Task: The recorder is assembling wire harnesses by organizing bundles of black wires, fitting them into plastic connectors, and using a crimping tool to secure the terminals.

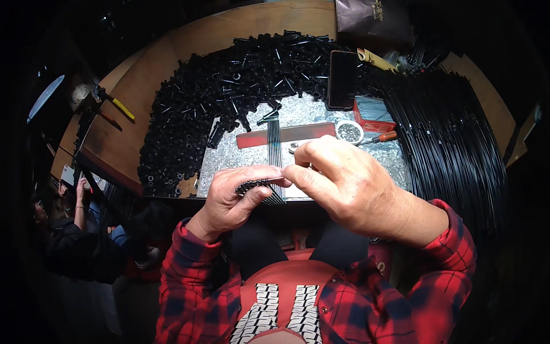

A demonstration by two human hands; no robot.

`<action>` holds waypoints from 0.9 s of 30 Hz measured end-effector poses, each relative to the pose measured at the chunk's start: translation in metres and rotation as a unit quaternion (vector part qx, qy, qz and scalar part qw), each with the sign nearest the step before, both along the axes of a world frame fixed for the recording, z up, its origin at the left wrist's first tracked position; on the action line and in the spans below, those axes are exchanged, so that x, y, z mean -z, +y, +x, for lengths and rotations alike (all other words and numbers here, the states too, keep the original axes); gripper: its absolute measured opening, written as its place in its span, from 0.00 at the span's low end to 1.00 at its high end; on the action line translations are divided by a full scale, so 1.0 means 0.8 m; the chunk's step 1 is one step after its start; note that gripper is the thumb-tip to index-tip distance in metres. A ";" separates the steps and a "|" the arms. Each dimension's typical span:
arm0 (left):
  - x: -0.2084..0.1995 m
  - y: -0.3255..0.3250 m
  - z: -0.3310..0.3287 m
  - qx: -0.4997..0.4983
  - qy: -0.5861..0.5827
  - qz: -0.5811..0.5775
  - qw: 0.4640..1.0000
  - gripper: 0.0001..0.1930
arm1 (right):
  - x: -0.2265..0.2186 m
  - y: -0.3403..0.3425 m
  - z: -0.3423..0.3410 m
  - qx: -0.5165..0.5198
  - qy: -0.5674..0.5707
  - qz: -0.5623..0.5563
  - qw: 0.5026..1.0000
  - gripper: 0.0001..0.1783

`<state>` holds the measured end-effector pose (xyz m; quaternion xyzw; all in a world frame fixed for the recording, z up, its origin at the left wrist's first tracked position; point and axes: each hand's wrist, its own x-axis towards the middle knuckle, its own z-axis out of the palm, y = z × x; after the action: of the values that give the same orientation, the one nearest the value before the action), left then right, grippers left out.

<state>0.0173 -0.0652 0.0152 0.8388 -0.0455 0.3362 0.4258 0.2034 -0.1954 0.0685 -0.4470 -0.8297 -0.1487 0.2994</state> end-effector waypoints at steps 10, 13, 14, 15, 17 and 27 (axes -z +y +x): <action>0.010 0.013 0.001 -0.042 -0.042 0.160 0.985 0.26 | -0.009 -0.001 -0.008 -0.009 -0.021 0.034 0.999 0.18; 0.009 0.014 0.000 -0.039 -0.045 0.160 0.985 0.28 | -0.004 0.001 -0.007 -0.023 0.008 0.015 1.000 0.19; 0.009 0.014 0.001 -0.040 -0.046 0.166 0.984 0.28 | -0.003 0.002 -0.007 -0.029 0.026 0.003 0.999 0.19; 0.009 0.014 0.000 -0.042 -0.047 0.172 0.983 0.29 | -0.005 0.002 -0.007 -0.032 0.025 0.002 0.999 0.19; 0.010 0.013 -0.001 -0.050 -0.051 0.182 0.981 0.30 | -0.013 0.001 -0.008 -0.048 0.030 -0.047 0.997 0.19; 0.028 0.012 0.002 -0.064 -0.045 0.214 0.974 0.22 | -0.007 0.015 -0.039 -0.102 0.130 -0.098 0.981 0.19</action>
<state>0.0186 -0.0555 -0.0075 0.8955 -0.0815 0.3830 0.2116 0.1722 -0.1835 0.0741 -0.4023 -0.8359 0.0241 0.3726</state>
